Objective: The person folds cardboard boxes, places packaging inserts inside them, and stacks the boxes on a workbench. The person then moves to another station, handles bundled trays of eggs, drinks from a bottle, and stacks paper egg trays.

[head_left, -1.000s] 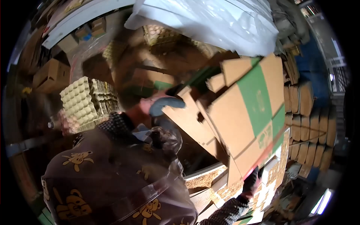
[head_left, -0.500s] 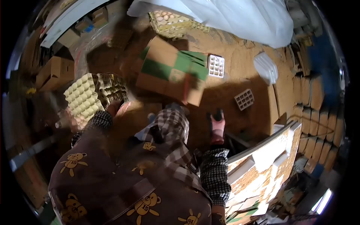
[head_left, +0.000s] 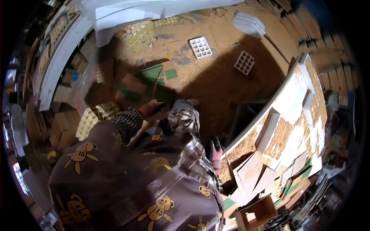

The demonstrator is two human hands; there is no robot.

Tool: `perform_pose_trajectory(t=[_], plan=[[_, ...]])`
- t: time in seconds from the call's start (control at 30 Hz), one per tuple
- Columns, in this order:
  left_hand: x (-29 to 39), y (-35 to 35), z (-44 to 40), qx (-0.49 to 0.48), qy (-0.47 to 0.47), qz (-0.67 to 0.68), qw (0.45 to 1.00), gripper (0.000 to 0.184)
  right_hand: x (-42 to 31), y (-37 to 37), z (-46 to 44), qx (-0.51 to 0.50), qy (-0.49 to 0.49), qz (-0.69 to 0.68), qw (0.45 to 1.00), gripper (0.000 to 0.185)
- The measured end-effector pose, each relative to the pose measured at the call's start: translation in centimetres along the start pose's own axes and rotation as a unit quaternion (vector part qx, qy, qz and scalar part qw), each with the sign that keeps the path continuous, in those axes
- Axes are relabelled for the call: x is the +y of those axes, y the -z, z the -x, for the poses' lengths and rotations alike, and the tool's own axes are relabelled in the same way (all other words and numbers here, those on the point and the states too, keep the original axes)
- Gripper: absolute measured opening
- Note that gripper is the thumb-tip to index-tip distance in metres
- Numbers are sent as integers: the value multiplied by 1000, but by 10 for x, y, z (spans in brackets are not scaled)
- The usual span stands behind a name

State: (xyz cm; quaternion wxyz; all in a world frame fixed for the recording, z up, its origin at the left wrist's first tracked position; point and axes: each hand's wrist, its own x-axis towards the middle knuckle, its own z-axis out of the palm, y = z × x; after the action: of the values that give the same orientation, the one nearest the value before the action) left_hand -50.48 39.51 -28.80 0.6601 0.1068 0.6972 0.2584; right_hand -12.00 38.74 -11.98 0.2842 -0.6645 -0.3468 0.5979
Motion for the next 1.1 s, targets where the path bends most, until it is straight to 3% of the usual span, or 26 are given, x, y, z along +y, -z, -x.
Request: perform_pose_trajectory(t=[0.03, 0.07, 0.1, 0.13, 0.17, 0.2, 0.23, 0.27, 0.3, 0.33, 0.37, 0.4, 0.47, 0.53, 0.6, 0.67, 0.7, 0.73, 0.8, 0.87, 0.93, 0.97, 1.0, 1.03, 1.07, 1.1], plan=[[8, -4, 0, 11, 27, -33, 999, 26, 1, 4, 7, 18, 15, 26, 999, 40], [25, -9, 26, -31, -1, -27, 999, 25, -41, -2, 32, 18, -48, -6, 999, 41], [45, -19, 49, -83, -29, -26, 996, 25, -15, 1, 34, -6, -15, -89, 996, 42], [7, 13, -19, -157, -195, -209, 945, 27, 10, 10, 36, -7, 31, -173, 984, 42], [45, -5, 10, -135, -218, -363, 896, 27, -34, 12, 65, 37, 37, -64, 997, 45], [54, -21, 5, -171, -160, -233, 944, 34, -27, 25, 79, 51, 97, -4, 994, 50], [65, -28, 4, -252, -97, -153, 950, 29, -10, 33, 102, 119, 113, -16, 986, 53], [51, -25, -51, -145, -192, -271, 932, 25, -47, 48, 131, 145, 123, 45, 981, 54], [71, -36, -29, -65, -296, -484, 821, 21, -68, 67, 156, 231, 153, 71, 958, 53], [80, -23, -107, -137, -201, -485, 840, 23, -75, 91, 175, 297, 188, 105, 930, 51], [100, -45, -108, -254, -44, -212, 942, 34, -76, 118, 191, 430, 180, 81, 881, 49], [117, -72, -115, -222, -55, -232, 946, 38, -71, 147, 205, 553, 165, 57, 815, 48], [161, -176, -6, -190, -188, -237, 934, 20, -35, 217, 241, 695, 182, -3, 696, 48], [176, -212, -143, -192, -293, -463, 814, 22, 1, 272, 266, 802, 71, 55, 591, 70], [202, -317, -35, -260, -341, -470, 771, 26, 13, 307, 273, 827, -21, 124, 548, 91], [214, -401, 31, -377, -429, -447, 689, 33, 39, 340, 259, 790, -259, 95, 547, 107], [219, -437, 83, -408, -418, -438, 683, 34, 87, 360, 257, 768, -233, 52, 594, 105], [224, -468, 119, -424, -447, -475, 628, 35, 161, 385, 256, 798, -264, 143, 524, 94], [219, -525, 164, -513, -446, -427, 596, 38, 91, 377, 279, 821, -206, 59, 530, 85], [211, -574, 228, -564, -457, -432, 534, 48, 43, 369, 321, 831, -187, 126, 508, 68], [194, -618, 298, -655, -473, -390, 442, 61, 12, 358, 385, 793, -145, 129, 577, 48], [180, -638, 329, -681, -499, -379, 379, 74, -6, 345, 410, 770, -83, 8, 633, 38], [167, -651, 367, -703, -489, -382, 349, 80, -42, 327, 430, 723, -88, -62, 682, 36], [150, -657, 397, -754, -360, -382, 395, 82, -62, 310, 444, 707, -106, -73, 695, 34], [131, -668, 418, -793, -307, -380, 365, 82, -66, 294, 454, 689, -123, -87, 709, 32], [119, -672, 444, -817, -197, -426, 336, 91, -51, 279, 460, 669, -97, -129, 726, 28]])
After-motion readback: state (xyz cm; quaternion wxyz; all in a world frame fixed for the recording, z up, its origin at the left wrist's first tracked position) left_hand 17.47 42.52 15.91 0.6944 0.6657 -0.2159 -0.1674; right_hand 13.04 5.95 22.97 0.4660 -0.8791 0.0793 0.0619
